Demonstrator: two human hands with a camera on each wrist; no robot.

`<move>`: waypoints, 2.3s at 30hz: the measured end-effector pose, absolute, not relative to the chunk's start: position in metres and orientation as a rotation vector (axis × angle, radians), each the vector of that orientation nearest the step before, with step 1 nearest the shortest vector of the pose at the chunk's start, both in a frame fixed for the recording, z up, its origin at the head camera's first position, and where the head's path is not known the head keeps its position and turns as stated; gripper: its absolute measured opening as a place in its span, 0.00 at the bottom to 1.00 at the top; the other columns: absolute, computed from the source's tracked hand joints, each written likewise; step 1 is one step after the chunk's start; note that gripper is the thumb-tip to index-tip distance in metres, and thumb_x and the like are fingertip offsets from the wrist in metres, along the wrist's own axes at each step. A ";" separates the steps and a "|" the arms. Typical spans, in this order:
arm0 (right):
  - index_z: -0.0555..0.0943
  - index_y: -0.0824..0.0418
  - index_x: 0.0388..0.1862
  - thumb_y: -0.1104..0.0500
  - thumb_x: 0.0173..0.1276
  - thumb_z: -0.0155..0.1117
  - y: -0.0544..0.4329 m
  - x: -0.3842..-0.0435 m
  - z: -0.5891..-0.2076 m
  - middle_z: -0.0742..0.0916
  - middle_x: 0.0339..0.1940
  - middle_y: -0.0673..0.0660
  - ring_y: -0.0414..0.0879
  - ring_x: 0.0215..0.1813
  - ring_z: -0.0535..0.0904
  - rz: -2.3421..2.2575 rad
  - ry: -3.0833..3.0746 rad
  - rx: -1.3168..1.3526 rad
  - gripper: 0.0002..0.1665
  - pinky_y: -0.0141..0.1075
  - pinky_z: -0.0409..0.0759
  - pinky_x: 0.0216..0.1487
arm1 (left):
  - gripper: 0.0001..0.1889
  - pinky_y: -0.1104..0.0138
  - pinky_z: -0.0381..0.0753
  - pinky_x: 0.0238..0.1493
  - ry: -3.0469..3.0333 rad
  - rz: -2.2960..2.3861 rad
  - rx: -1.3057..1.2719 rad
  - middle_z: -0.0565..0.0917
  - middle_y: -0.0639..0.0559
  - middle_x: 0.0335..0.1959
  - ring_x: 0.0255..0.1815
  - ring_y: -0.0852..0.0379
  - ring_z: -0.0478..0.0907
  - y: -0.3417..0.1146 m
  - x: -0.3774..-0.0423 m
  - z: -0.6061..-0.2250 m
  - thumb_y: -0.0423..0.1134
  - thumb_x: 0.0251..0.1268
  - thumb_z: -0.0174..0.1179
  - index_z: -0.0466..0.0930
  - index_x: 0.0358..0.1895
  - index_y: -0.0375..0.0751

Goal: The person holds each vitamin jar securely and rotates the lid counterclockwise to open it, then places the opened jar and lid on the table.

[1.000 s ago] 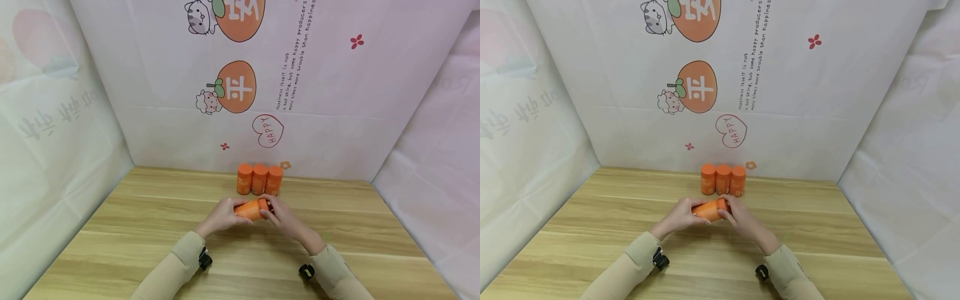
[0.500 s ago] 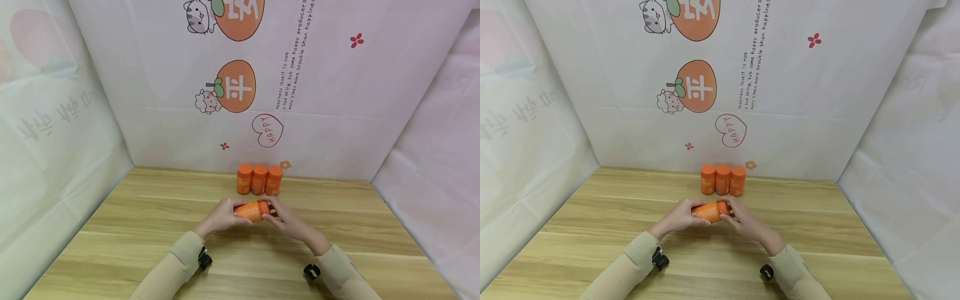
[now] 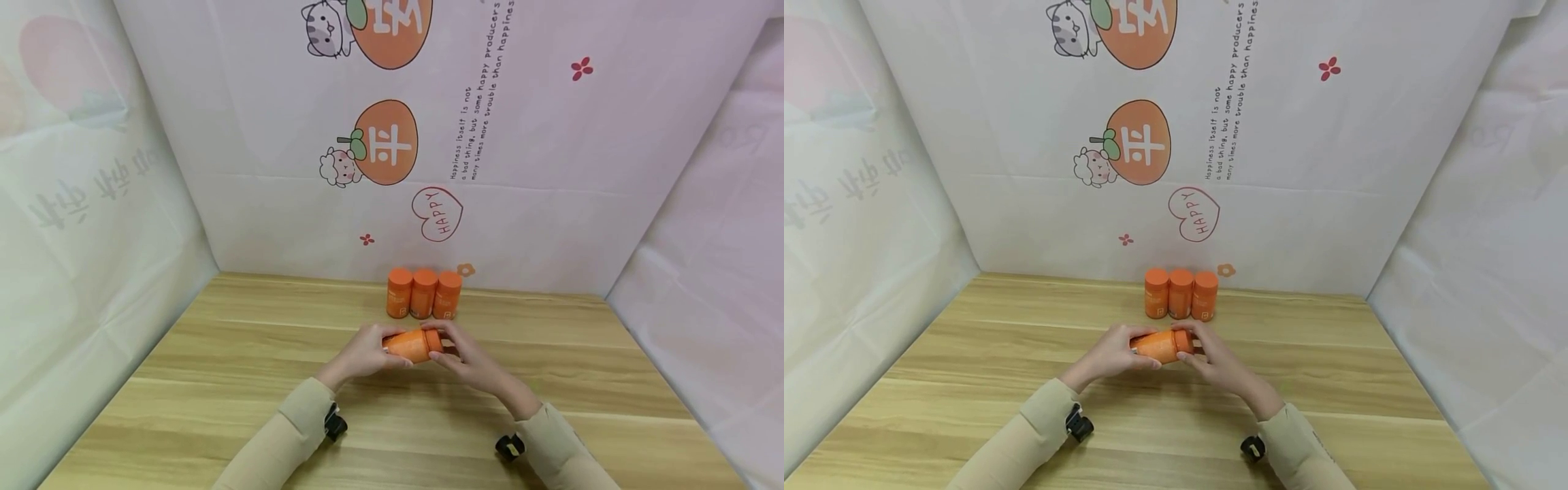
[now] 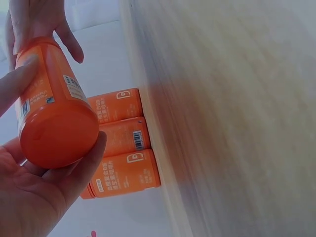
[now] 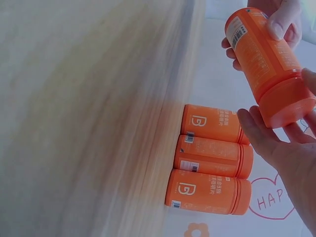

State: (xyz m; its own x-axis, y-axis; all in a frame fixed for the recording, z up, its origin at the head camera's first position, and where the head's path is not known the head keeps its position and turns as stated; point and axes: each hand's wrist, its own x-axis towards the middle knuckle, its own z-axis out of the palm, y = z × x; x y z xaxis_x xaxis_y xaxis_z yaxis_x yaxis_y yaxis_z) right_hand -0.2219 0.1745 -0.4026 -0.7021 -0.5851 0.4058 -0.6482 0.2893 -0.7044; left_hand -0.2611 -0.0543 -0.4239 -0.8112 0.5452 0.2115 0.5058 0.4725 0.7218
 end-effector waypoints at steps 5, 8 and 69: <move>0.65 0.60 0.65 0.64 0.73 0.51 0.179 -0.231 -0.417 0.72 0.64 0.64 0.60 0.60 0.74 1.441 -2.521 1.061 0.23 0.39 0.80 0.49 | 0.29 0.69 0.75 0.36 2.663 1.260 0.932 0.84 0.53 0.43 0.35 0.61 0.76 -0.053 -0.261 -0.425 0.49 0.45 0.73 0.80 0.54 0.44; 0.66 0.56 0.65 0.58 0.75 0.49 0.180 -0.235 -0.422 0.73 0.65 0.62 0.58 0.60 0.74 1.476 -2.568 0.957 0.21 0.39 0.79 0.50 | 0.29 0.69 0.75 0.37 2.661 1.257 0.929 0.84 0.52 0.43 0.35 0.61 0.76 -0.052 -0.260 -0.426 0.48 0.45 0.74 0.79 0.54 0.43; 0.66 0.55 0.67 0.52 0.69 0.59 0.197 -0.246 -0.414 0.75 0.64 0.60 0.61 0.62 0.72 1.603 -2.774 0.906 0.29 0.43 0.78 0.54 | 0.30 0.68 0.75 0.36 2.699 1.291 0.867 0.83 0.50 0.45 0.37 0.59 0.75 -0.049 -0.262 -0.428 0.49 0.46 0.74 0.79 0.55 0.43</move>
State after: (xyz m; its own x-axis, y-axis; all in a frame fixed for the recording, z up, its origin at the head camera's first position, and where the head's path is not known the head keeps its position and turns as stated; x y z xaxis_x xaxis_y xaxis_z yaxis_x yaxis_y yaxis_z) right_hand -0.2457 0.1973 -0.4142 -0.8355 -0.5394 0.1044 -0.3599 0.3937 -0.8459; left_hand -0.2616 -0.0494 -0.4284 -0.8448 0.4934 0.2071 0.4709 0.5017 0.7256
